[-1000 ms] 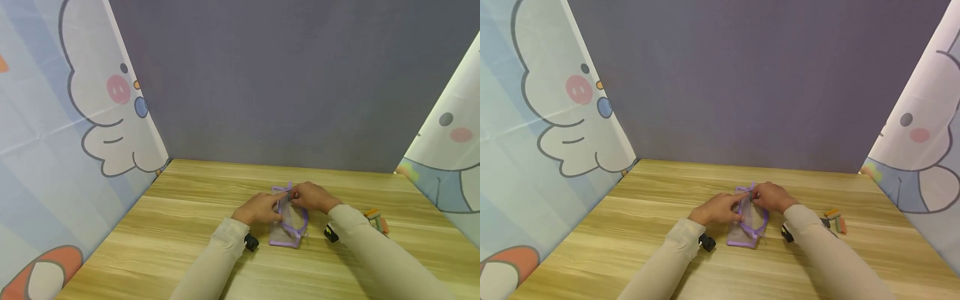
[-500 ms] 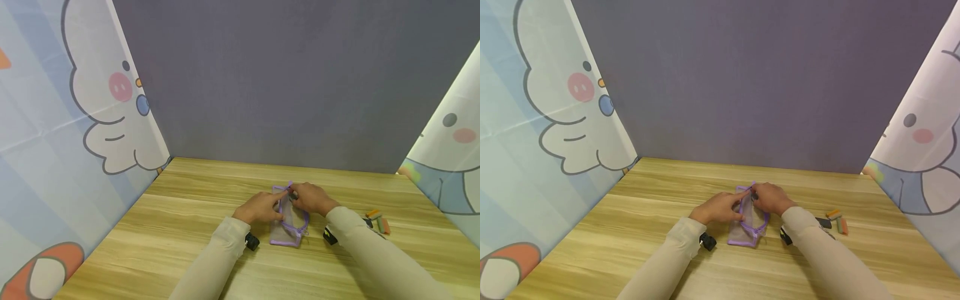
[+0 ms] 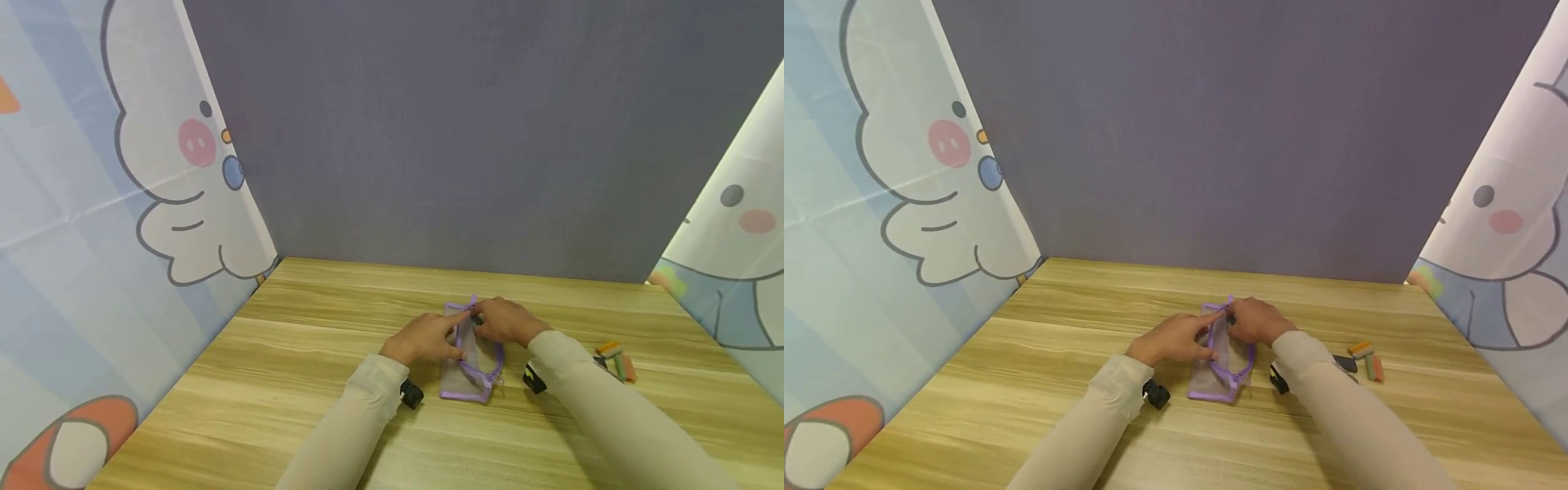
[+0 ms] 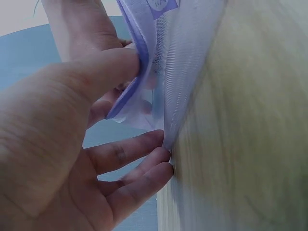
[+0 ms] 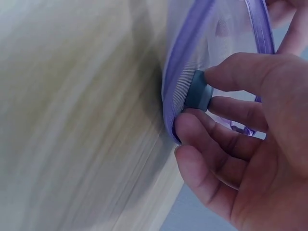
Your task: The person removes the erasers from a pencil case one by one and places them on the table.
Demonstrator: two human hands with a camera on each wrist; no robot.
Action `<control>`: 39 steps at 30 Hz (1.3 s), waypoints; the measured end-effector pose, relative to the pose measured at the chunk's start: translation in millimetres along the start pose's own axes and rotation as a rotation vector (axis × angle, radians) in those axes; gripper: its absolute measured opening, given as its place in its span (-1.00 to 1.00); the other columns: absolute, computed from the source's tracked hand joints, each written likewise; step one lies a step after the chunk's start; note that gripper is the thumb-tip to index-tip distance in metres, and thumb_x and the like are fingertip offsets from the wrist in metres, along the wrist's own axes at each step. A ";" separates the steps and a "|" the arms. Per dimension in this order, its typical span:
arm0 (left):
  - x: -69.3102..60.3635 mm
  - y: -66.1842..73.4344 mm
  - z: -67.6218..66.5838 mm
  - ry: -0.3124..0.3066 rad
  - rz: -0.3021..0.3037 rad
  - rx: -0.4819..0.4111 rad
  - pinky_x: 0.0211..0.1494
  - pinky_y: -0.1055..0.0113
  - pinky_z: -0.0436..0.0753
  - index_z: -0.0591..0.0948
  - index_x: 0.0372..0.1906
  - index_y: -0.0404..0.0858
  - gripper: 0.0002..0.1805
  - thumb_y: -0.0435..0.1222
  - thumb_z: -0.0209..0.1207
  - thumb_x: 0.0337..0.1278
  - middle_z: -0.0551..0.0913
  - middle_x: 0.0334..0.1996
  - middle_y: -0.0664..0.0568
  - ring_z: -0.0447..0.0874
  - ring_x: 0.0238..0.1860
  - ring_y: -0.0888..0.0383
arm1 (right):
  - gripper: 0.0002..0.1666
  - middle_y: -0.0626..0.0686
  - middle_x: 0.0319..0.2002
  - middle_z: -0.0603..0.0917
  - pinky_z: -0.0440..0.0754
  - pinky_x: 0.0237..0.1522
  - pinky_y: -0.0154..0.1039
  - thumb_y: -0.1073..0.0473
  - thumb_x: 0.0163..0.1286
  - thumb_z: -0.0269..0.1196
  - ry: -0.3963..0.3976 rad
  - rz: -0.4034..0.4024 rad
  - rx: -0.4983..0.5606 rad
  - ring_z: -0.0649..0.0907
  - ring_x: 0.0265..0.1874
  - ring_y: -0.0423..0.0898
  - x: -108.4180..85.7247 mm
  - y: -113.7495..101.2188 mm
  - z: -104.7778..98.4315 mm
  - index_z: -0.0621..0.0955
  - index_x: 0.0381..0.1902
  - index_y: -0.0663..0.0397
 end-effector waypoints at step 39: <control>2.5 -1.0 2.5 0.025 -0.008 -0.004 -0.41 0.36 0.39 0.16 0.60 0.02 -0.15 0.18 0.15 0.33 0.43 -0.58 0.16 0.33 -0.58 0.24 | -0.57 -0.05 -0.34 0.60 0.53 -0.40 -0.18 0.06 0.20 0.42 0.061 -0.051 0.080 0.54 -0.43 -0.14 -15.3 1.9 5.0 0.63 -0.09 0.25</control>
Point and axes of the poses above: each hand's wrist, its own x-axis towards the middle knuckle, its own z-axis out of the palm, y = z × x, the point moved 1 cm from there along x, towards the middle knuckle
